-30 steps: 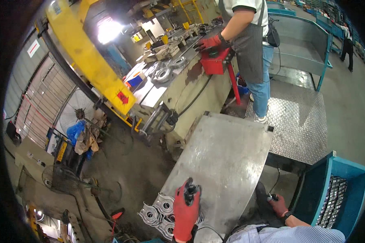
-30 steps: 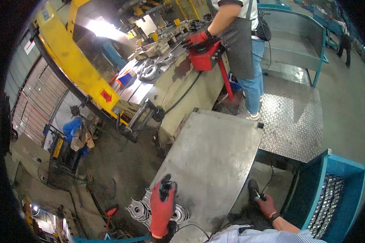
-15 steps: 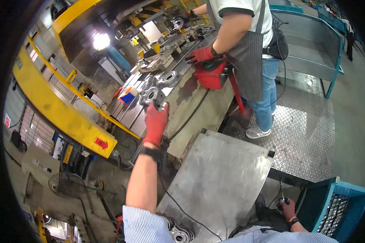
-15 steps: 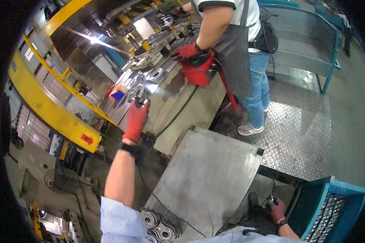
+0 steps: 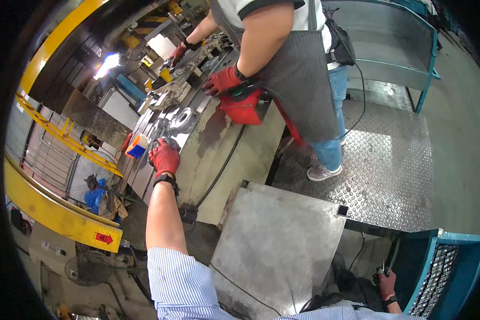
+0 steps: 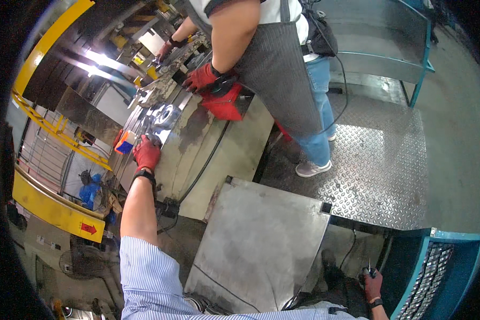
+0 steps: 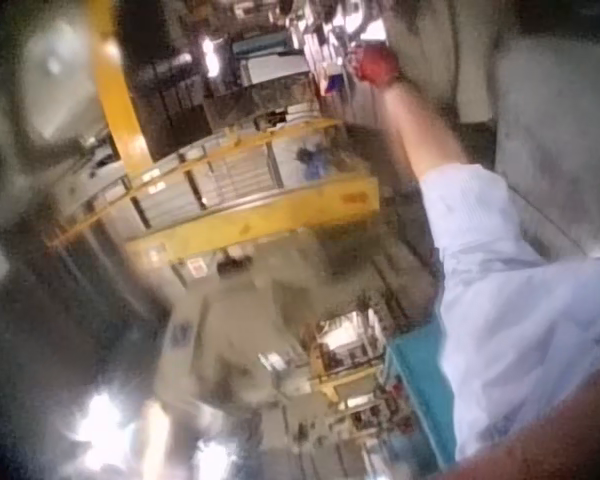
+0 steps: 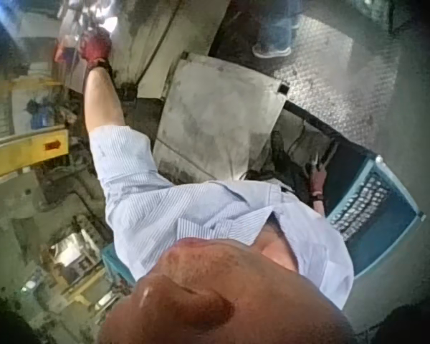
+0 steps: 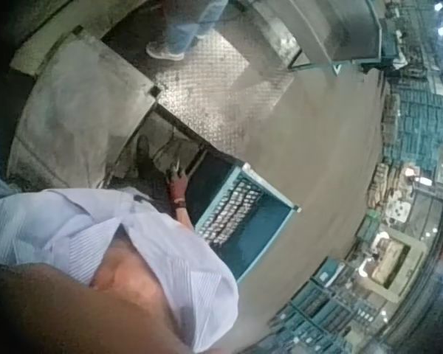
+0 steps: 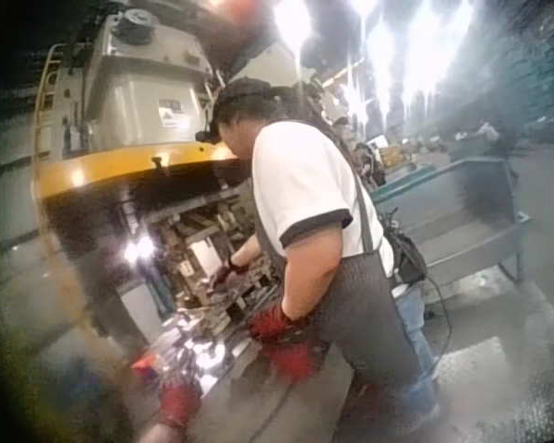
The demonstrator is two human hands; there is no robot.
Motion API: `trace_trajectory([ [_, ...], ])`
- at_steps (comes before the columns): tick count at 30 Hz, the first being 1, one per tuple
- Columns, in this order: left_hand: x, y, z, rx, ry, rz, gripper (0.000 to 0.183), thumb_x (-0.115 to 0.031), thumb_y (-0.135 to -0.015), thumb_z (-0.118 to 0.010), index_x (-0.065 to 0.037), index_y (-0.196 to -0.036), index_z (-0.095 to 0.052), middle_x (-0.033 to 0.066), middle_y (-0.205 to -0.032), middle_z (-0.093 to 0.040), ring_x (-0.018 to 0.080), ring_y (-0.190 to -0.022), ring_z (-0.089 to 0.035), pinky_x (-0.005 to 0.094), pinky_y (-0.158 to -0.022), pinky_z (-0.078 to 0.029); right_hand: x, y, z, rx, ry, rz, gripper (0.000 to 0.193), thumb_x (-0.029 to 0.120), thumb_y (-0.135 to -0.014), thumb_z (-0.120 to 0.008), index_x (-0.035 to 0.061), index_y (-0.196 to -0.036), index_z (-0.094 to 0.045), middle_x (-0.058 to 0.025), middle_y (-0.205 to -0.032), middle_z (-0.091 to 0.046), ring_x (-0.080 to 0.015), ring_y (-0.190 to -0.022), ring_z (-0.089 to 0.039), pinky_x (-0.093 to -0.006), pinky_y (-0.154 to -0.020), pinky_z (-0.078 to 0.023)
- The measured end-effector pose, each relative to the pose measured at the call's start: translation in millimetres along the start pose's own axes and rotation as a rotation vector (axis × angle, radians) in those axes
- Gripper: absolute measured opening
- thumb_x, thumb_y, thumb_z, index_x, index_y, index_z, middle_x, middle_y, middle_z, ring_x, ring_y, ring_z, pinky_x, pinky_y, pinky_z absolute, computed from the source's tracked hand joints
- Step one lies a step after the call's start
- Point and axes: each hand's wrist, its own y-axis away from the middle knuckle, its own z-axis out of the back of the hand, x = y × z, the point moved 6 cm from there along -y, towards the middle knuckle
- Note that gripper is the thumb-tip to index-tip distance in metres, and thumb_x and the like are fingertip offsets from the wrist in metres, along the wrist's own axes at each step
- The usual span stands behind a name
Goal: Manually marking metal components with a pen on a metal table.
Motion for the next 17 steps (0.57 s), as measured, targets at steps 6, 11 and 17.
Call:
trace_trajectory([
  [6,17,22,7,-0.259,-0.007,-0.251,0.062,-0.034,-0.080,-0.056,0.001,-0.128,-0.042,0.0185,-0.109,-0.060,0.0319,-0.098,-0.057,0.0436,-0.094,-0.036,14,-1,-8,0.057,0.082,0.092,0.018,0.015,-0.083,-0.063,-0.0016,-0.091,-0.062,-0.0043,-0.080,-0.061,-0.0109,-0.073,-0.052,-0.0263,-0.067,-0.042],
  [11,20,72,45,-0.271,0.344,-0.163,0.056,-0.034,-0.082,-0.056,0.001,-0.125,-0.044,0.0210,-0.106,-0.061,0.0363,-0.097,-0.057,0.0441,-0.088,-0.041,43,10,-25,0.129,0.277,0.166,0.023,0.016,-0.085,-0.061,-0.0034,-0.098,-0.062,-0.0067,-0.085,-0.064,-0.0134,-0.077,-0.058,-0.0279,-0.069,-0.045],
  [17,82,174,95,-0.364,0.906,-0.023,0.044,-0.030,-0.086,-0.054,0.000,-0.118,-0.050,0.0239,-0.107,-0.060,0.0392,-0.101,-0.057,0.0423,-0.085,-0.044,34,14,-63,0.355,0.139,0.080,0.024,0.019,-0.086,-0.063,-0.0004,-0.100,-0.062,-0.0043,-0.080,-0.064,-0.0119,-0.069,-0.060,-0.0262,-0.062,-0.048],
])
